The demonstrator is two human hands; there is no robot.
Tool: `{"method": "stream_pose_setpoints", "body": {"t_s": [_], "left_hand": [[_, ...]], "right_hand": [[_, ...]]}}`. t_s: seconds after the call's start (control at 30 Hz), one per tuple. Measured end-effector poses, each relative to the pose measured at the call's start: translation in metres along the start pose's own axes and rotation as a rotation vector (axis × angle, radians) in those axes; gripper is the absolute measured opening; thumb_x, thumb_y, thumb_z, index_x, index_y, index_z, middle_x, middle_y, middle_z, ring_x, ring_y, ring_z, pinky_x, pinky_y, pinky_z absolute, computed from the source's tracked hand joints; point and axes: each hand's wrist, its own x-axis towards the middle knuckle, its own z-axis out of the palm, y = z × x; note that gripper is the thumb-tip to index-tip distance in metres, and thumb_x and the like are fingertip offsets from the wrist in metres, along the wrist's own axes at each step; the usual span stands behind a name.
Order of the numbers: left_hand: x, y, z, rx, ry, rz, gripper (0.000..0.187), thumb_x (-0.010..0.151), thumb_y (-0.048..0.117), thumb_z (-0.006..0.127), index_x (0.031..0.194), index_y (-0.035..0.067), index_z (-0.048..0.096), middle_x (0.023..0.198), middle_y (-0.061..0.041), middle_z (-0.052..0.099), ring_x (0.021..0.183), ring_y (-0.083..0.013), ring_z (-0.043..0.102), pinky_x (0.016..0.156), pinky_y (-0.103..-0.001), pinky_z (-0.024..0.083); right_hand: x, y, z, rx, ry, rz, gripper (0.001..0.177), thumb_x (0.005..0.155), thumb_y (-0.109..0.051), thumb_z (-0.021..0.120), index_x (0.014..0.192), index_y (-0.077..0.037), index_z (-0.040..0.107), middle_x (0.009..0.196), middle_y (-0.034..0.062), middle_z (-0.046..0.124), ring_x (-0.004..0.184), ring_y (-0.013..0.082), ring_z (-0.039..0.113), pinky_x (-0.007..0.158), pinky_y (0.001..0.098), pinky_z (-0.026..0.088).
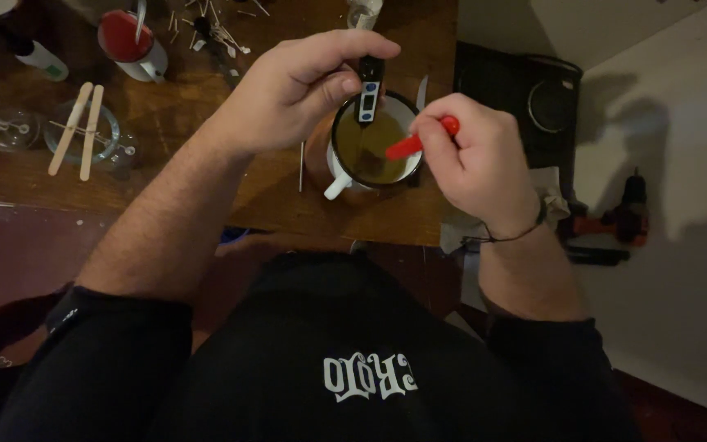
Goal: Stirring melted wax in a mug and monitoring its temperature with a digital thermometer.
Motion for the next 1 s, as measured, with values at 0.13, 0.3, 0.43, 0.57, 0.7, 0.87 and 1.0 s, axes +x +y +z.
{"method": "stream_pose_setpoints", "body": {"t_s": [0.13,0.3,0.43,0.57,0.7,0.87,1.0], "left_hand": [[-0.001,0.001,0.000,-0.004,-0.008,0.004,0.034,0.118,0.020,0.050,0.148,0.006,0.052,0.100,-0.002,0.063,0.095,-0.0167,0.064,0.091,-0.033,0.053],[0.001,0.000,-0.001,0.019,-0.008,0.037,0.037,0.118,0.025,0.050,0.148,0.005,0.052,0.100,-0.003,0.061,0.093,-0.0179,0.062,0.088,-0.032,0.051],[0.002,0.003,-0.002,0.025,-0.010,0.037,0.036,0.118,0.025,0.048,0.148,0.004,0.052,0.107,-0.006,0.066,0.099,-0.0204,0.066,0.091,-0.033,0.053],[0.000,0.000,-0.002,0.023,-0.003,0.027,0.040,0.117,0.029,0.048,0.148,0.004,0.053,0.104,-0.005,0.063,0.095,-0.0181,0.063,0.089,-0.032,0.052],[0.000,0.000,-0.001,0.014,-0.006,0.031,0.036,0.118,0.024,0.048,0.148,0.006,0.051,0.113,-0.008,0.068,0.099,-0.0195,0.067,0.091,-0.033,0.054],[0.000,0.000,0.000,0.014,-0.007,0.013,0.034,0.118,0.019,0.051,0.149,0.005,0.052,0.092,-0.001,0.057,0.085,-0.0160,0.057,0.084,-0.031,0.049],[0.001,0.003,-0.001,0.015,-0.018,0.038,0.037,0.118,0.024,0.048,0.149,0.003,0.050,0.108,-0.008,0.066,0.097,-0.0205,0.066,0.090,-0.034,0.054]], "right_hand": [[-0.002,0.012,-0.003,-0.191,0.089,-0.050,0.018,0.111,-0.002,0.055,0.098,0.001,0.068,0.069,0.0038,0.061,0.056,0.0158,0.052,0.053,0.0303,0.038],[0.005,0.012,0.004,-0.130,0.079,-0.069,0.016,0.110,-0.006,0.055,0.105,0.001,0.068,0.083,0.0083,0.068,0.066,0.0203,0.059,0.060,0.0326,0.045],[0.006,0.000,0.002,0.009,-0.024,0.018,0.015,0.108,-0.005,0.055,0.105,0.001,0.068,0.077,0.0075,0.069,0.059,0.0147,0.060,0.054,0.0267,0.044],[0.004,0.001,-0.008,-0.048,-0.006,-0.015,0.016,0.107,0.000,0.054,0.096,0.002,0.066,0.087,0.0091,0.076,0.063,0.0157,0.063,0.054,0.0260,0.045],[0.005,0.013,-0.002,-0.188,0.069,-0.068,0.015,0.109,-0.002,0.057,0.101,0.001,0.070,0.081,0.0082,0.067,0.066,0.0207,0.059,0.060,0.0333,0.044],[0.006,0.003,0.000,-0.003,-0.014,-0.033,0.016,0.109,-0.005,0.054,0.107,0.003,0.067,0.089,0.0120,0.071,0.073,0.0205,0.067,0.064,0.0299,0.050],[0.000,0.008,-0.007,-0.050,-0.024,0.003,0.014,0.107,-0.002,0.056,0.101,0.001,0.068,0.073,0.0069,0.066,0.057,0.0151,0.055,0.051,0.0282,0.040]]}}
